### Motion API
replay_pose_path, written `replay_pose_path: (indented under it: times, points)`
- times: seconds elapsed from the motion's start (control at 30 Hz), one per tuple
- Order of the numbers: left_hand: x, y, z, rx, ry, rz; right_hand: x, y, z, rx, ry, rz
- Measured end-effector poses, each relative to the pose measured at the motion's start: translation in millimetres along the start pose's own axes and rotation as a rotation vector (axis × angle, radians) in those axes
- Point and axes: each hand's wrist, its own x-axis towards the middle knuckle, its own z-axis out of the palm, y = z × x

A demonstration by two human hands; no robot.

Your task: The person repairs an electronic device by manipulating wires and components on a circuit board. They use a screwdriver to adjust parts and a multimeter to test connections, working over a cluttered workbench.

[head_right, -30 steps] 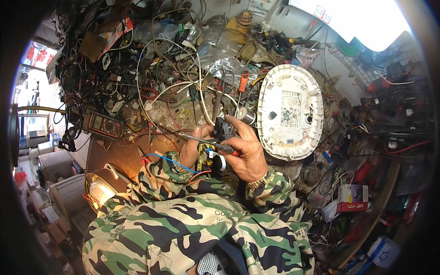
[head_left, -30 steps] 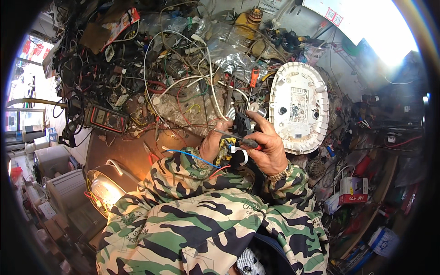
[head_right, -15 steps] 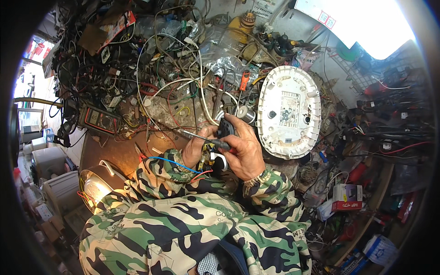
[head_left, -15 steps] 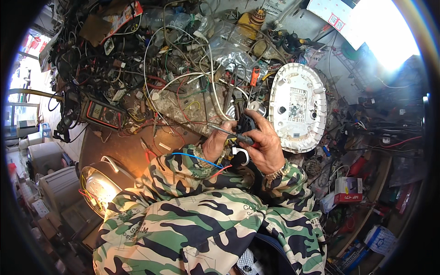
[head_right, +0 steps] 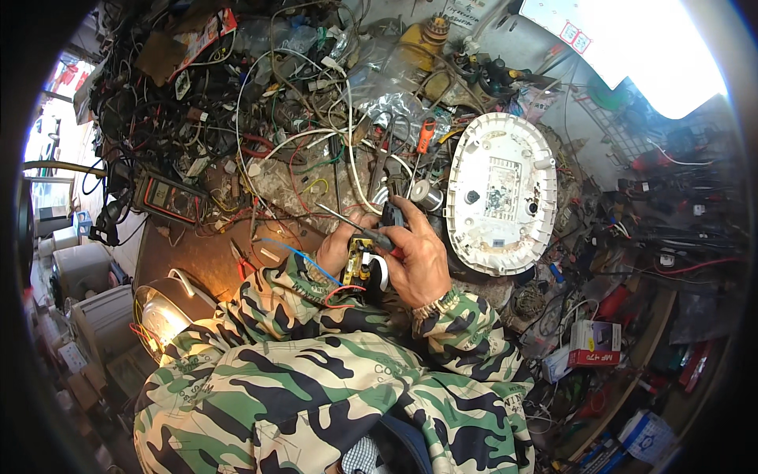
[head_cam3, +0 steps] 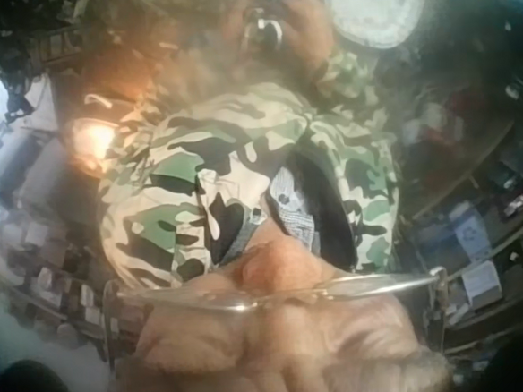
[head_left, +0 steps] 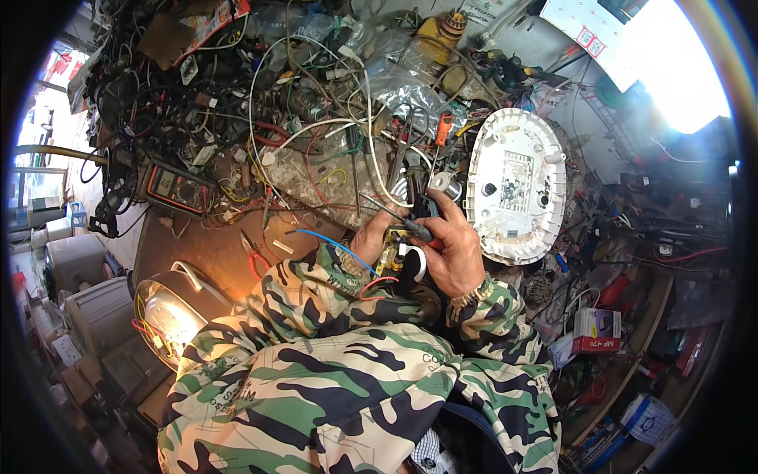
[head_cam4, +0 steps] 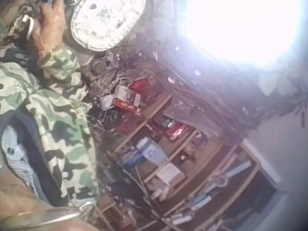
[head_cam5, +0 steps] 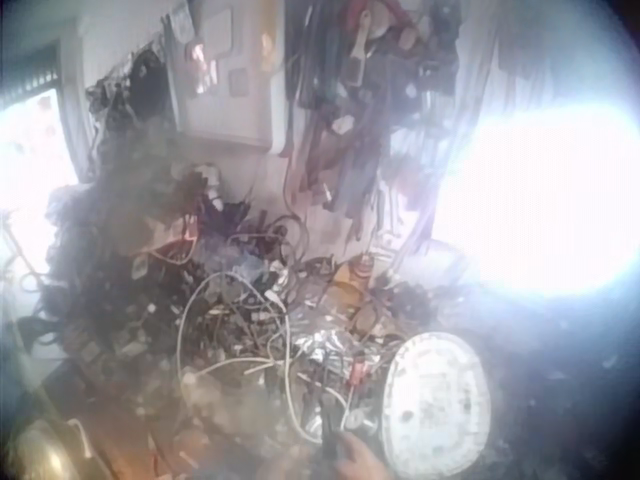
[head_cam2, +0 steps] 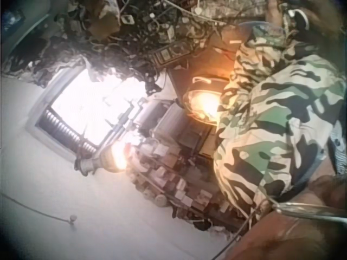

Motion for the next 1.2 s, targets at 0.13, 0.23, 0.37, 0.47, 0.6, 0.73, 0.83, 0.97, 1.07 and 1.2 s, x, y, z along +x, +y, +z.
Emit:
replay_pose_path:
  times: [0.13, 0.23, 0.37, 0.47, 0.6, 0.73, 0.83, 0.97, 1.07, 1.2]
  points:
    - [-6, 42, 23, -0.343, 0.045, -0.174, -1, 12, -2, 0.020, 0.088, -0.052]
    - [-4, 28, 8, -0.424, 0.002, -0.200, -5, -1, -19, -0.033, 0.153, 0.078]
    - [-4, 18, 9, -0.624, 0.010, -0.161, -21, -13, -44, -0.185, 0.179, 0.006]
    - [-4, 29, 13, -0.629, 0.061, -0.089, -42, -27, -65, -0.204, 0.126, 0.029]
    - [-5, 32, 12, -0.596, 0.086, -0.094, -49, -35, -70, -0.201, 0.223, -0.141]
    - [-4, 41, 23, -0.618, 0.172, -0.071, -48, -39, -62, -0.192, 0.221, -0.158]
    - [-7, 54, 29, -0.561, 0.216, -0.088, -46, -37, -59, -0.188, 0.223, -0.183]
    - [-9, 60, 30, -0.542, 0.247, -0.110, -45, -37, -57, -0.183, 0.231, -0.186]
    - [-5, 41, 20, -0.573, 0.200, -0.068, -43, -37, -56, -0.183, 0.236, -0.191]
    - [-5, 41, 17, -0.557, 0.141, -0.080, -40, -37, -54, -0.189, 0.229, -0.189]
